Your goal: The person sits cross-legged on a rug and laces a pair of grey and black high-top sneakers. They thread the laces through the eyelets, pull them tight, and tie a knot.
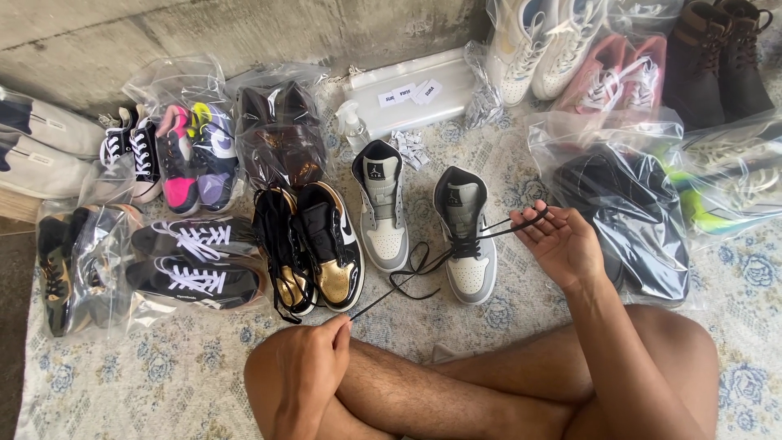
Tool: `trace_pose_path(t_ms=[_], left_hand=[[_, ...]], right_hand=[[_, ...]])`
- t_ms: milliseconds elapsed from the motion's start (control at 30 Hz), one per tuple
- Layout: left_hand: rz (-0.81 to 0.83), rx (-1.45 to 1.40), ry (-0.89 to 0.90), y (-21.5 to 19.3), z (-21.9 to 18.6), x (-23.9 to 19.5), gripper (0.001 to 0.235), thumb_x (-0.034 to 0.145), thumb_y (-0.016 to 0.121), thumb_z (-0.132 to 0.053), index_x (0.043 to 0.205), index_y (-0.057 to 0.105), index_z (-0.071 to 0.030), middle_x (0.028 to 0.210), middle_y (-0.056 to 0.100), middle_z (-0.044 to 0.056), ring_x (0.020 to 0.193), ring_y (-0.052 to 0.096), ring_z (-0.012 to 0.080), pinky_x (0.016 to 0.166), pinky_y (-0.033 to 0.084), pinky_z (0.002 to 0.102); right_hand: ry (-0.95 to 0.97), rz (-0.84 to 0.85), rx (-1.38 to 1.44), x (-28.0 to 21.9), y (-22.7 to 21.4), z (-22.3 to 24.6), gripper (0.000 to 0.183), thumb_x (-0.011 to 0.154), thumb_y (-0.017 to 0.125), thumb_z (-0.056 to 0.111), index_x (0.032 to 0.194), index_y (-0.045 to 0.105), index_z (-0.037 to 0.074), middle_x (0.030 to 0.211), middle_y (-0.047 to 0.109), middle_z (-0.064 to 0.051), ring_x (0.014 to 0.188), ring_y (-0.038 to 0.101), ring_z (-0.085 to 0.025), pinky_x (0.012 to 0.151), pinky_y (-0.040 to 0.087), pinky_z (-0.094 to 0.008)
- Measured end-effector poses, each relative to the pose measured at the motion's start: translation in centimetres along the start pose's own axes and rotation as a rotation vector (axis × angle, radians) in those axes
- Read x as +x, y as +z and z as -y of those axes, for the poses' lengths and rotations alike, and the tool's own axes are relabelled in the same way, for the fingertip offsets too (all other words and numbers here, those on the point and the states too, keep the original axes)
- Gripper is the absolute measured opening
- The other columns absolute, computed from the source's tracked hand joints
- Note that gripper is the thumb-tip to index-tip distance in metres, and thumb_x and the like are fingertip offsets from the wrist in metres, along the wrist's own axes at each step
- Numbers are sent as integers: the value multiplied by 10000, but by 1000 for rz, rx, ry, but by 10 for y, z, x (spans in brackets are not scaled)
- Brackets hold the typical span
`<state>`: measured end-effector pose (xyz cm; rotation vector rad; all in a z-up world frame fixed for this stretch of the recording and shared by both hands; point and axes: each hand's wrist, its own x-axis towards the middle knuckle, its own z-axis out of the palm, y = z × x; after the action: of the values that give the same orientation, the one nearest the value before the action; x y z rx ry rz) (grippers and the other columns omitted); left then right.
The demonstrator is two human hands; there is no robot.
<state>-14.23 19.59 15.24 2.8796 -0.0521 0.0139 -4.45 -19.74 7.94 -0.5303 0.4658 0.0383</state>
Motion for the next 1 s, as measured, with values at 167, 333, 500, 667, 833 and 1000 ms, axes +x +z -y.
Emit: trace_pose_path(t_ms=[167, 333, 500, 667, 833, 1000], left_hand=[[31, 30, -49, -7, 12, -10, 144, 835, 743, -145, 961, 798, -186, 502, 686, -24, 331, 463, 101, 348, 340, 297], [42, 6, -2, 29, 35, -16, 212, 855, 744, -147, 1064, 782, -141, 659, 787, 4, 325, 553, 65, 273, 323, 215], [34, -6, 115, 22, -7, -5, 168, 839, 727, -49, 992, 777, -97, 526, 710, 22, 310, 540, 103, 277, 378, 238], [368, 142, -69, 41, -15, 26, 177, 920, 608, -56, 752, 660, -82, 550, 599, 27, 413, 508, 149, 408, 444, 292], [574, 121, -96, 103, -36, 74, 278, 925, 644, -381, 955, 743, -123, 839, 743, 115, 842, 757, 316, 751, 605, 477], [129, -283, 277, 69, -139, 115, 122, 943, 681, -131, 973, 752, -37, 1291, 615, 291, 1252, 575, 449, 1041, 447, 548]], right_hand=[[43, 16, -18, 2, -4, -4, 230, 926, 462, 117, 1078, 588, -2, 995, 626, -150, 1156, 651, -338, 1125, 493, -479], [83, 21, -11, 8, -16, -11, 193, 939, 460, 120, 1065, 565, 20, 995, 600, -141, 1132, 638, -332, 1109, 492, -494], [47, 8, -60, 5, -21, -12, 203, 960, 470, 131, 1080, 588, 16, 962, 608, -135, 1048, 650, -302, 1068, 510, -474], [40, 51, -56, 0, -20, -10, 213, 961, 460, 115, 1086, 586, -4, 965, 604, -147, 1039, 646, -306, 1068, 514, -475], [97, -14, -68, 15, -31, -13, 246, 932, 585, 192, 1071, 736, 57, 938, 754, -168, 1004, 769, -341, 998, 583, -495], [91, 65, -73, 17, -38, -23, 302, 954, 544, 203, 1142, 723, 50, 974, 751, -192, 1013, 758, -365, 994, 578, -517]])
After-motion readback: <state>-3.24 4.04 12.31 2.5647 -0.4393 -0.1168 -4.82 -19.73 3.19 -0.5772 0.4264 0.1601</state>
